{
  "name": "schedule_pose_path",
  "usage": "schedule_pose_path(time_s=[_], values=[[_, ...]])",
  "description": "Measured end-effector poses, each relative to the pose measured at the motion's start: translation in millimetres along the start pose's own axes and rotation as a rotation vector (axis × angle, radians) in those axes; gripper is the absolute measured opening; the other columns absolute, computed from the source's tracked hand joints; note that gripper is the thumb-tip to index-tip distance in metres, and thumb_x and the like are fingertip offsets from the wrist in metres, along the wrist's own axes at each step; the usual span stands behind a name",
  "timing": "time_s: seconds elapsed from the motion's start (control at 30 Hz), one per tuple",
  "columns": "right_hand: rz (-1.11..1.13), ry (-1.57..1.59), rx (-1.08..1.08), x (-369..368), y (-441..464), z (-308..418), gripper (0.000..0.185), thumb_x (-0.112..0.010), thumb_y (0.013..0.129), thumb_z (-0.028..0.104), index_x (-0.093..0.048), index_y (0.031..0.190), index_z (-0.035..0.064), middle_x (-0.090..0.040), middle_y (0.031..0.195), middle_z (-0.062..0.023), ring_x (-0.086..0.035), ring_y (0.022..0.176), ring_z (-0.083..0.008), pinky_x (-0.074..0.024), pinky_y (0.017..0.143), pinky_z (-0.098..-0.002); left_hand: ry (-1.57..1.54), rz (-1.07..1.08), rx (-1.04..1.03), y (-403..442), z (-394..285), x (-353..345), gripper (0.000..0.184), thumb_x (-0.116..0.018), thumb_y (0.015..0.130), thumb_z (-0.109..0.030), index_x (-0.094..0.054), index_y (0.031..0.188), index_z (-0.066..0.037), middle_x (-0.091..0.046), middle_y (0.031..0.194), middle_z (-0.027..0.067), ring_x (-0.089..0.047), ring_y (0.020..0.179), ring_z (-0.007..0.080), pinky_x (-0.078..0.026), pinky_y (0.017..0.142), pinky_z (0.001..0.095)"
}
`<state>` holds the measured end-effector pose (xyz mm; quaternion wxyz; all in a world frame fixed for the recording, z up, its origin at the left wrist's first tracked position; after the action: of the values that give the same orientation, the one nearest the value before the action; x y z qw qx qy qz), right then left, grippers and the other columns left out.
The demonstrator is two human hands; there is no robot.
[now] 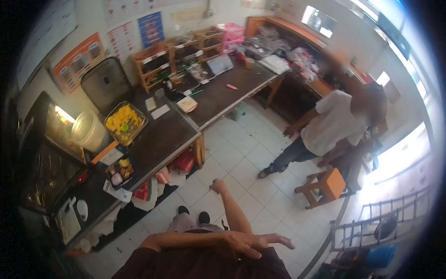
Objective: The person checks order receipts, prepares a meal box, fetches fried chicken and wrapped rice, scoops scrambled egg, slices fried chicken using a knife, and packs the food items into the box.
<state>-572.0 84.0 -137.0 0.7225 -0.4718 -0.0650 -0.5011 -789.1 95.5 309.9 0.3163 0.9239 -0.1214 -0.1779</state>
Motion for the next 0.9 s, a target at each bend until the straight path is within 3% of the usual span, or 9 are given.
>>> schedule_pose_path(time_s=[0.03, 0.07, 0.13, 0.3, 0.47, 0.53, 0.7, 0.83, 0.9], values=[[-0.112, 0.027, 0.069, 22, 3, 18, 0.061, -0.077, 0.075, 0.038, -0.059, 0.119, -0.0001, -0.07, 0.085, -0.0168, -0.069, 0.059, -0.0258, -0.0586, 0.052, -0.0346, 0.06, -0.011, -0.05, -2, -13, 1, 0.053, -0.041, 0.099, -0.051, -0.064, 0.103, -0.004, -0.019, 0.155, 0.0174, -0.008, 0.146, 0.0377, -0.005, 0.115, 0.0574], [-0.171, -0.059, 0.084, 42, 21, 31, 0.078, -0.082, 0.069, 0.043, -0.052, 0.128, 0.0005, -0.069, 0.096, -0.019, -0.071, 0.077, -0.0287, -0.0594, 0.064, -0.0372, 0.121, -0.025, -0.099, -5, -25, 1, 0.053, -0.041, 0.099, -0.051, -0.063, 0.103, -0.003, -0.022, 0.153, 0.0172, -0.009, 0.146, 0.0374, -0.005, 0.116, 0.0573], [-0.422, -0.214, 0.287, 92, 43, 66, 0.081, -0.081, 0.068, 0.045, -0.05, 0.128, -0.0004, -0.066, 0.108, -0.0246, -0.064, 0.1, -0.0391, -0.0531, 0.085, -0.0445, 0.26, -0.043, -0.163, -11, -52, 8, 0.055, -0.041, 0.098, -0.052, -0.058, 0.106, 0.0, -0.029, 0.148, 0.0163, -0.013, 0.145, 0.0368, -0.008, 0.116, 0.0573], [-0.631, -0.125, 0.356, 183, 38, 182, 0.083, -0.08, 0.066, 0.043, -0.049, 0.129, -0.0016, -0.063, 0.109, -0.0275, -0.061, 0.104, -0.0423, -0.05, 0.089, -0.0458, 0.618, -0.284, 0.007, -25, -122, 19, 0.065, -0.042, 0.092, -0.059, -0.05, 0.105, 0.004, -0.038, 0.135, 0.0152, -0.019, 0.141, 0.0365, -0.015, 0.114, 0.0573], [-0.795, -0.101, 0.661, 123, 68, 268, 0.077, -0.077, 0.071, 0.036, -0.047, 0.131, 0.0002, -0.059, 0.108, -0.03, -0.057, 0.103, -0.0449, -0.0469, 0.089, -0.0504, 0.685, -0.255, 0.056, -64, -162, 39, 0.068, -0.048, 0.089, -0.055, -0.047, 0.12, 0.005, -0.036, 0.136, 0.0152, -0.024, 0.136, 0.0362, -0.017, 0.113, 0.0543], [-0.687, -0.199, 0.477, 71, 64, 292, 0.08, -0.077, 0.072, 0.033, -0.041, 0.137, 0.002, -0.055, 0.115, -0.029, -0.054, 0.107, -0.046, -0.0451, 0.091, -0.0526, 0.623, -0.158, 0.051, -73, -169, 46, 0.075, -0.053, 0.085, -0.059, -0.039, 0.134, -0.003, -0.033, 0.142, 0.018, -0.02, 0.139, 0.0367, -0.014, 0.113, 0.0564], [-0.47, -0.349, 0.675, -41, 24, 339, 0.095, -0.079, 0.07, 0.034, -0.029, 0.148, 0.0144, -0.045, 0.128, -0.0247, -0.046, 0.118, -0.0431, -0.0431, 0.098, -0.0505, 0.271, -0.048, 0.108, -101, -162, 76, 0.081, -0.057, 0.083, -0.056, -0.034, 0.14, -0.003, -0.031, 0.143, 0.0181, -0.02, 0.14, 0.0361, -0.014, 0.113, 0.054], [-0.356, -0.437, 0.806, -39, 20, 342, 0.091, -0.077, 0.071, 0.028, -0.029, 0.149, 0.0225, -0.041, 0.136, -0.0216, -0.043, 0.123, -0.0417, -0.042, 0.099, -0.0525, 0.229, 0.08, -0.029, -115, -151, 117, 0.08, -0.057, 0.083, -0.056, -0.035, 0.14, -0.003, -0.031, 0.143, 0.0188, -0.021, 0.139, 0.0364, -0.015, 0.113, 0.0518], [-0.408, -0.442, 0.694, -2, 42, 332, 0.091, -0.076, 0.071, 0.028, -0.03, 0.15, 0.0252, -0.039, 0.14, -0.0214, -0.041, 0.126, -0.0414, -0.041, 0.1, -0.0523, 0.228, 0.053, -0.043, -114, -158, 142, 0.079, -0.057, 0.083, -0.056, -0.037, 0.139, -0.004, -0.032, 0.142, 0.0196, -0.022, 0.139, 0.0366, -0.016, 0.113, 0.0519]])
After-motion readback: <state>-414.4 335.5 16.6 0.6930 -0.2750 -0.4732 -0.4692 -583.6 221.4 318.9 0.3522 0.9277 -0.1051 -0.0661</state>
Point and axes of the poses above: each hand's wrist, its own y-axis towards the middle knuckle, its own x-axis out of the back of the hand, z = x × y, the point moved 5 cm from there along y, towards the middle knuckle
